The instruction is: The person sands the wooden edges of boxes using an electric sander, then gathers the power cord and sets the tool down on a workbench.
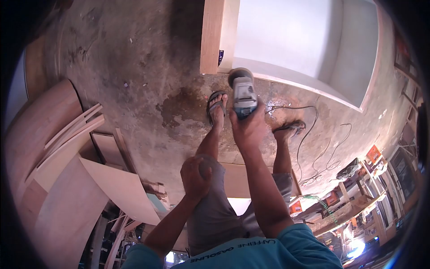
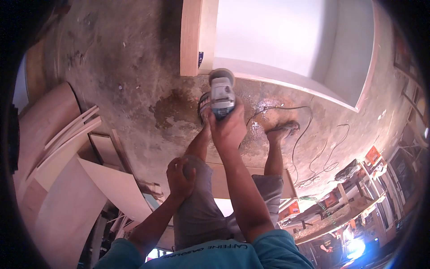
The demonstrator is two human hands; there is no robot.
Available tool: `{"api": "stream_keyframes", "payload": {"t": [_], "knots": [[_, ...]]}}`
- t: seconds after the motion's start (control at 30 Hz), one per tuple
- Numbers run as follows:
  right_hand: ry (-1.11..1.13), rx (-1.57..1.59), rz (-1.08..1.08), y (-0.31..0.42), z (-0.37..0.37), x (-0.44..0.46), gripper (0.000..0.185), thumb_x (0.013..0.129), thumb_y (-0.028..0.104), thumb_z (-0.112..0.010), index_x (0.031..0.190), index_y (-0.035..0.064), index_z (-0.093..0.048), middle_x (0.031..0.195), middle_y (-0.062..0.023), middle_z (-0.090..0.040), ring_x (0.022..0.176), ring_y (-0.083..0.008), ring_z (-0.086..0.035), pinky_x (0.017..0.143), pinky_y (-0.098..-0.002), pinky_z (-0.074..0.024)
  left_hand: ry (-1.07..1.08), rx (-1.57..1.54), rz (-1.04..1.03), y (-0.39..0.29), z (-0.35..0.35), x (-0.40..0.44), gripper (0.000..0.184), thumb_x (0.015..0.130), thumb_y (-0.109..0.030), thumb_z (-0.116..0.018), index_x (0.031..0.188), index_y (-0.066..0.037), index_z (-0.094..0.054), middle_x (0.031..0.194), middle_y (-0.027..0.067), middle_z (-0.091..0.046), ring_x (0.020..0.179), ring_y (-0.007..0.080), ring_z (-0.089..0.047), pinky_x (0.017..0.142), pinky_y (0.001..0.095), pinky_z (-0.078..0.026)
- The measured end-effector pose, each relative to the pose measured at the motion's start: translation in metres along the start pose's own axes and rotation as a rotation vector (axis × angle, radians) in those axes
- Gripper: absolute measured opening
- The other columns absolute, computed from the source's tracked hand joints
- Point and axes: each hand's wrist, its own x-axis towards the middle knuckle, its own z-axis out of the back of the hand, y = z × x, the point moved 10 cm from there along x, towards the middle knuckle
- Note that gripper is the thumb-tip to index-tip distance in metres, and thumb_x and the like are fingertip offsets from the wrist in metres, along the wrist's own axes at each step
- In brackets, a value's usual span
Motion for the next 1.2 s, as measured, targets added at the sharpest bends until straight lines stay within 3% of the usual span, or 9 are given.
{"api": "stream_keyframes", "payload": {"t": [0.13,0.27,0.47,0.57,0.8,0.9,1.2], "knots": [[0.113,0.056,-0.115,0.009,-0.016,0.008,0.076,0.084,0.036,-0.083,0.141,0.0031,-0.045,0.126,-0.0238,-0.063,0.109,-0.0463,-0.067,0.088,-0.0525,-0.0549,0.009,0.008,0.01,0.0,-0.002,0.001,0.052,0.087,-0.029,-0.075,0.132,-0.007,-0.061,0.134,0.0183,-0.057,0.131,0.0391,-0.051,0.11,0.0529,-0.04],[0.039,0.027,-0.091,0.011,-0.01,0.016,0.076,0.085,0.037,-0.083,0.141,0.0043,-0.045,0.126,-0.0212,-0.065,0.106,-0.0458,-0.068,0.086,-0.051,-0.0563,0.017,0.008,-0.001,-0.006,0.0,0.002,0.051,0.088,-0.03,-0.075,0.131,-0.007,-0.061,0.134,0.0187,-0.057,0.13,0.0394,-0.051,0.111,0.0529,-0.04],[-0.104,0.041,-0.055,-0.026,0.016,0.017,0.075,0.082,0.038,-0.085,0.138,0.0045,-0.047,0.118,-0.0237,-0.068,0.099,-0.0463,-0.07,0.081,-0.0527,-0.0564,-0.001,-0.005,-0.034,-0.003,-0.009,0.002,0.052,0.089,-0.035,-0.072,0.13,-0.005,-0.061,0.132,0.0218,-0.059,0.13,0.0413,-0.052,0.11,0.054,-0.04],[-0.055,-0.005,-0.188,-0.033,0.03,0.022,0.073,0.082,0.037,-0.085,0.136,0.0043,-0.048,0.115,-0.0251,-0.068,0.099,-0.0465,-0.07,0.08,-0.0529,-0.0561,0.003,-0.008,-0.039,-0.008,-0.008,0.004,0.052,0.088,-0.034,-0.072,0.131,-0.005,-0.06,0.131,0.0217,-0.059,0.129,0.0415,-0.053,0.111,0.0541,-0.039],[0.087,0.025,0.147,0.013,0.016,0.036,0.076,0.077,0.028,-0.089,0.138,0.0072,-0.048,0.119,-0.0208,-0.067,0.102,-0.044,-0.07,0.081,-0.0497,-0.0576,0.011,-0.008,-0.003,-0.011,-0.003,0.004,0.052,0.087,-0.031,-0.074,0.13,-0.006,-0.06,0.134,0.022,-0.059,0.132,0.0414,-0.052,0.113,0.054,-0.038],[0.22,-0.07,0.09,0.019,0.007,0.043,0.076,0.077,0.028,-0.089,0.138,0.0084,-0.048,0.119,-0.0203,-0.068,0.102,-0.0431,-0.07,0.081,-0.0498,-0.0577,0.009,-0.027,0.012,-0.008,-0.004,0.002,0.053,0.087,-0.032,-0.074,0.131,-0.006,-0.06,0.134,0.0221,-0.059,0.133,0.0414,-0.051,0.113,0.0541,-0.037],[0.206,-0.091,0.165,0.019,0.003,0.045,0.073,0.079,0.031,-0.088,0.137,0.0078,-0.049,0.115,-0.0212,-0.07,0.096,-0.0445,-0.072,0.077,-0.0521,-0.0579,0.026,-0.058,0.056,-0.001,-0.007,0.0,0.052,0.089,-0.035,-0.073,0.131,-0.007,-0.06,0.136,0.0214,-0.056,0.135,0.0409,-0.05,0.113,0.0559,-0.037]]}}
